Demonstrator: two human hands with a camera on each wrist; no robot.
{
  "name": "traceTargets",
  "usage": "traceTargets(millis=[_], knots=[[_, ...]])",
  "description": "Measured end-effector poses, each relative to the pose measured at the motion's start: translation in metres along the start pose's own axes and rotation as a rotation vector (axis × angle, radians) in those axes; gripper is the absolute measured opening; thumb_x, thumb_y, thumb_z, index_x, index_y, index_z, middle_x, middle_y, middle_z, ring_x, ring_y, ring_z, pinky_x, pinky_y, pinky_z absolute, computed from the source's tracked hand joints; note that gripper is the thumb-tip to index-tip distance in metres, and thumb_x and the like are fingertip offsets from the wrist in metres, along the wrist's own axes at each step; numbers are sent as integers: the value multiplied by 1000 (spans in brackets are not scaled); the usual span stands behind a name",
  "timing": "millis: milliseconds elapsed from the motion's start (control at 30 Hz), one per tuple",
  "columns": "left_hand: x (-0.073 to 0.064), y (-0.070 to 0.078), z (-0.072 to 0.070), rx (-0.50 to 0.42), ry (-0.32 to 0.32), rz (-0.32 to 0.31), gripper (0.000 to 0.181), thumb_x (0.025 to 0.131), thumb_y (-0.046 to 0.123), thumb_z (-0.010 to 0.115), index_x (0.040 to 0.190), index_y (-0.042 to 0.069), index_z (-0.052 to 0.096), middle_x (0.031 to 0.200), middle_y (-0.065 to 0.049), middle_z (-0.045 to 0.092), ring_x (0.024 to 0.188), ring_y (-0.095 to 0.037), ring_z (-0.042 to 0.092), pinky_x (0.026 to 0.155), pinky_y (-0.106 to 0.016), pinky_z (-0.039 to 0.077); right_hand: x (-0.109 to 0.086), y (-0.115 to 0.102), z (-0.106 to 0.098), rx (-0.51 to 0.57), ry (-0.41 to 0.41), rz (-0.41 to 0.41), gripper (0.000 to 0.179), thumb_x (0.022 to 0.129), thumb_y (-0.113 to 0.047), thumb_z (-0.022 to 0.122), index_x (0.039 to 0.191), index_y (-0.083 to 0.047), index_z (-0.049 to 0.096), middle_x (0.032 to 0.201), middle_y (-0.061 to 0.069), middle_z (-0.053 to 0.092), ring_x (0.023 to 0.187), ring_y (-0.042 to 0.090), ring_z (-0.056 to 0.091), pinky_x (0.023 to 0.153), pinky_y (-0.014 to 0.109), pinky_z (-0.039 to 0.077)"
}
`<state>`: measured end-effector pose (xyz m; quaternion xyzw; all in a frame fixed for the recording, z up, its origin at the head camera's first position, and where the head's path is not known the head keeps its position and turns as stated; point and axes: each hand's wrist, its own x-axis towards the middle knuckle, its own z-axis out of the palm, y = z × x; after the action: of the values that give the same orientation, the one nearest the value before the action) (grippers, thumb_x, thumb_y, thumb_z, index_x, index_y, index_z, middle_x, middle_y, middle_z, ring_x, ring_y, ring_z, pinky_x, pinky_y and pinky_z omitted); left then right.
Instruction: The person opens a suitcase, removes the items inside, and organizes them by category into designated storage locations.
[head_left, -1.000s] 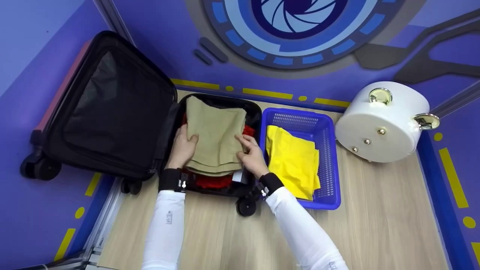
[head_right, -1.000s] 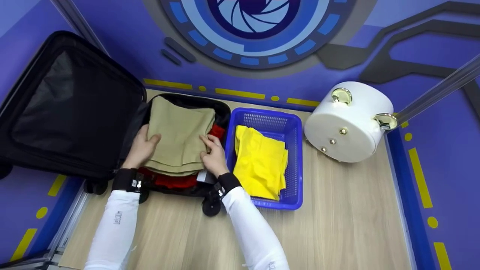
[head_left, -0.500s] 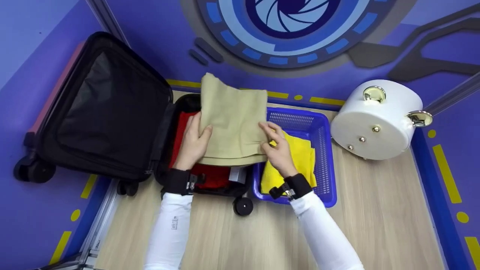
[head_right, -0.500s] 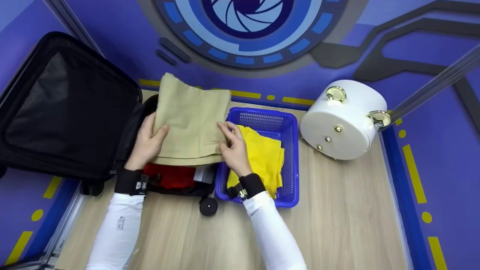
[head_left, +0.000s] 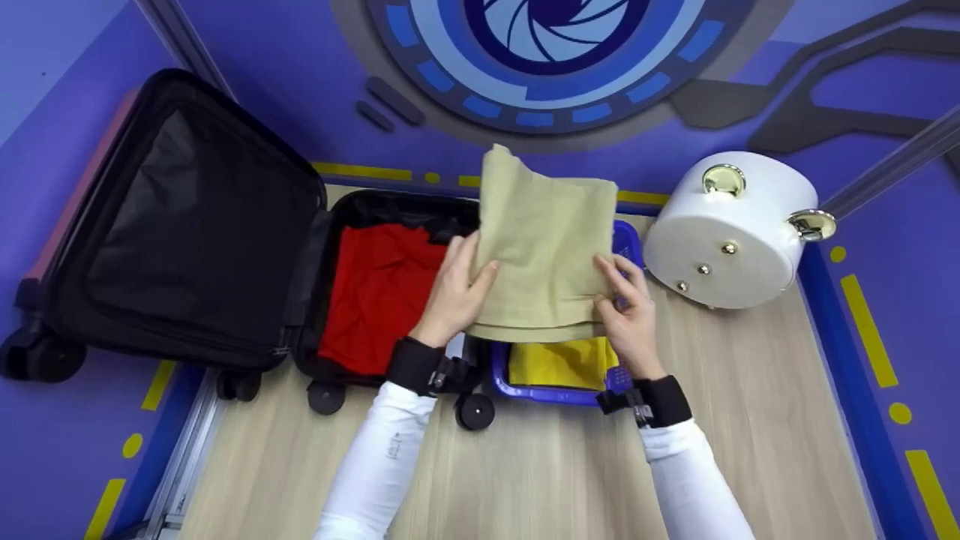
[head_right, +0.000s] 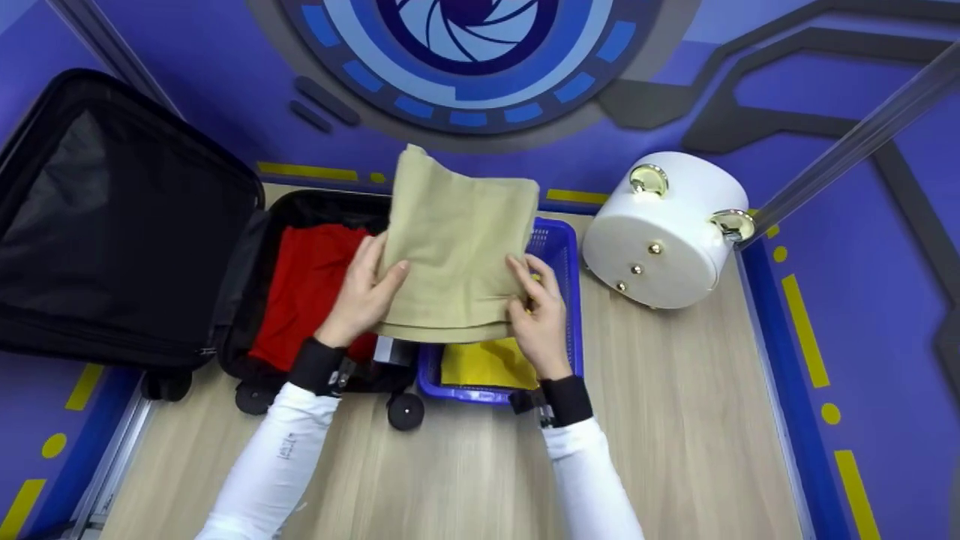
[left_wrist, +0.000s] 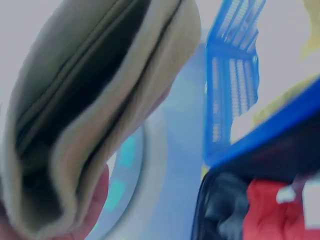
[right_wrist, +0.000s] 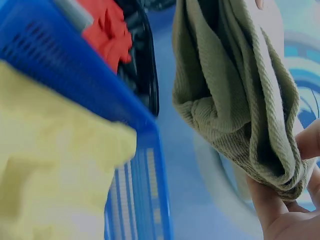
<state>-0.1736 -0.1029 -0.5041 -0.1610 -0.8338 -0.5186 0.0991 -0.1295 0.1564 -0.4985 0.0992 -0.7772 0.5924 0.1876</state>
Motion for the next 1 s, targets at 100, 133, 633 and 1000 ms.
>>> traceTargets(millis=[100,133,633,1000], knots=[[0,-1,18,9,-70,-10,57,104,19,59,154,-3,44,126,-17,52,114,-30,54,104,-43,46,-6,15,-15,-32,24,-24,54,81,31,51,132,16,60,139,35,51,132,18,49,108,17,39],[0,-2,24,15,-93,-12,58,103,19,59,154,-4,44,127,-18,52,115,-30,55,105,-43,46,-8,23,-20,-39,27,-20,54,81,31,50,132,17,60,140,35,51,132,16,48,108,16,39],[-23,-35,71,131,-445,-175,64,101,12,65,154,-11,37,154,-25,46,147,-35,42,122,-40,31,-35,105,-48,-253,-174,270,61,85,23,52,142,3,60,149,25,48,137,41,46,109,31,36],[-38,-33,88,382,-443,-180,63,92,1,69,147,-11,40,141,-26,42,112,-37,66,93,-38,57,-38,94,-43,-587,-415,341,60,90,-1,69,143,16,50,144,39,43,129,55,50,110,61,40]])
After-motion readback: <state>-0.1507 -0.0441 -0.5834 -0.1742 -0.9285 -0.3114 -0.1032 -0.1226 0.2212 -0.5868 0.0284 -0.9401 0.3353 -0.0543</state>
